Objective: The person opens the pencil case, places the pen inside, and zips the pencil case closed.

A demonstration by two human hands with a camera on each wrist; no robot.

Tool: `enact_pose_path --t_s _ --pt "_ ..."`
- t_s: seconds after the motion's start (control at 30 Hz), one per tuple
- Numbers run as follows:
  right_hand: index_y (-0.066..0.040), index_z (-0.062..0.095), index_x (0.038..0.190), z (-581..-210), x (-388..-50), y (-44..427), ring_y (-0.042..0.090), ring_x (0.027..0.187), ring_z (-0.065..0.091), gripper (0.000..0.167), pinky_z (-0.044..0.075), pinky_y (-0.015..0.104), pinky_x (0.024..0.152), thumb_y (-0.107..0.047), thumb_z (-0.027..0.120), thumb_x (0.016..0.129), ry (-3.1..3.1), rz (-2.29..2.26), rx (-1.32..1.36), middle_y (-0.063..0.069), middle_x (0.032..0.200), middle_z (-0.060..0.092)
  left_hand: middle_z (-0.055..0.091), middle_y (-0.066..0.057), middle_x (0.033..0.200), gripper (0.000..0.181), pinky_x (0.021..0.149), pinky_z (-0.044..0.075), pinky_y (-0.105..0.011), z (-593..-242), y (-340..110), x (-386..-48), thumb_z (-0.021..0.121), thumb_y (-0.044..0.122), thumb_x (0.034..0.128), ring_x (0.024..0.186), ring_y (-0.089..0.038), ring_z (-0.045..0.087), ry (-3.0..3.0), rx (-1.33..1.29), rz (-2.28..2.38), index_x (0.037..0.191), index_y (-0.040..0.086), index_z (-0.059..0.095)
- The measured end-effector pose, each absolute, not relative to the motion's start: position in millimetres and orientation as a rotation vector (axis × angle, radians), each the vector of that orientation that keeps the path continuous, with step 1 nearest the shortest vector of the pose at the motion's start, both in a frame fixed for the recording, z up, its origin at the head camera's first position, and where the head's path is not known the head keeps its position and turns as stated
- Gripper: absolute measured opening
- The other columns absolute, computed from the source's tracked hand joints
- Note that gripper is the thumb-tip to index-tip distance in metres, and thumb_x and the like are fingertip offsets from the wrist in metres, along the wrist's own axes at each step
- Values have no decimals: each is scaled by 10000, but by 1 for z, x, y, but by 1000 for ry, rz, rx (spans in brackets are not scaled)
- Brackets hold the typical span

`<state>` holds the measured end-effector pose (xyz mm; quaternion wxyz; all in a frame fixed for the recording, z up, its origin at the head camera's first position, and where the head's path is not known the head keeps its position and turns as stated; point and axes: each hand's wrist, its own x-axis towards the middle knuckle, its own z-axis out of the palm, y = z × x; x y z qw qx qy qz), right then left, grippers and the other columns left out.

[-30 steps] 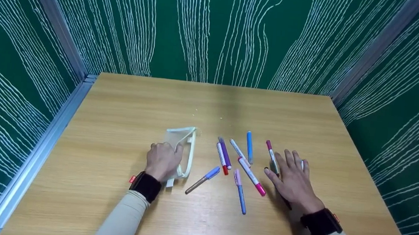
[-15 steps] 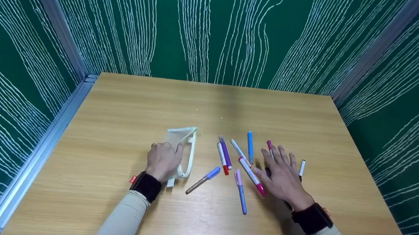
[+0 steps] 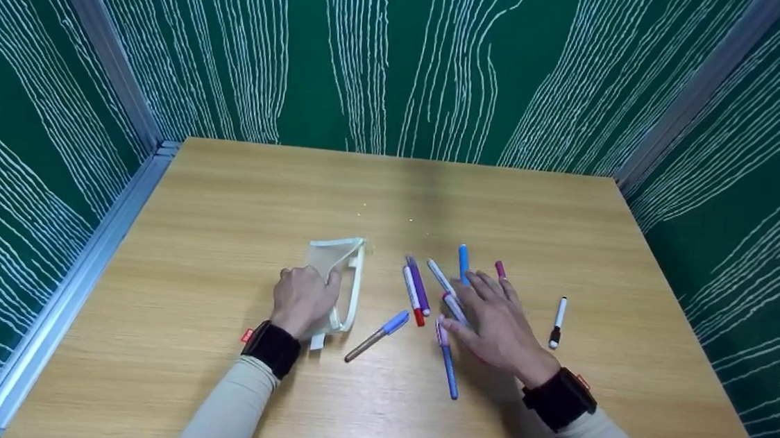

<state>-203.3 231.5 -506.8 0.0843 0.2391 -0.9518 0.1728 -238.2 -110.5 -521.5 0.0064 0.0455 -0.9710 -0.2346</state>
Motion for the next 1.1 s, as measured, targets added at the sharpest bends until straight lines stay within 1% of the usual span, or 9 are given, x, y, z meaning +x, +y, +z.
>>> enact_pose_path --t_s 0.13,0.3,0.53,0.7,0.93,1.1 --pt "-124 585 1447 -507 -204 222 414 1410 435 662 209 655 1169 -495 734 920 -2780 528 805 204 1481 531 684 -219 847 656 689 502 -487 -523 -110 -238 395 539 1022 866 -397 609 -3027 117 -717 585 78 560" --pt "-103 634 1385 -507 -202 208 400 1357 507 615 287 630 1144 -470 759 908 -2743 529 899 197 1424 586 673 -207 825 648 683 494 -477 -523 -110 -237 388 529 1022 848 -386 597 -3032 112 -708 578 85 550" --pt "-115 634 1390 -509 -200 189 380 1307 553 606 352 623 1111 -422 791 892 -2777 505 976 178 1394 613 632 -171 749 642 691 485 -462 -523 -111 -237 403 529 1026 813 -362 578 -3033 107 -736 568 101 540" --pt "-116 648 1370 -510 -199 175 365 1283 573 579 377 630 1093 -357 821 874 -2778 492 1039 174 1367 630 625 -163 751 650 696 481 -457 -521 -111 -237 404 543 1027 817 -354 573 -3046 116 -734 567 103 539" --pt "-130 690 1293 -517 -201 155 319 1214 623 529 449 523 1047 -312 860 827 -2679 350 1175 133 1296 678 634 -170 790 634 695 476 -453 -521 -111 -237 396 546 1021 832 -345 571 -3059 127 -723 587 105 538" --pt "-157 705 1265 -520 -203 147 252 1180 639 454 460 475 1035 -256 838 842 -2670 258 1228 61 1236 702 689 -239 868 633 697 501 -489 -521 -110 -237 394 517 1014 856 -390 600 -3036 88 -699 581 83 550"
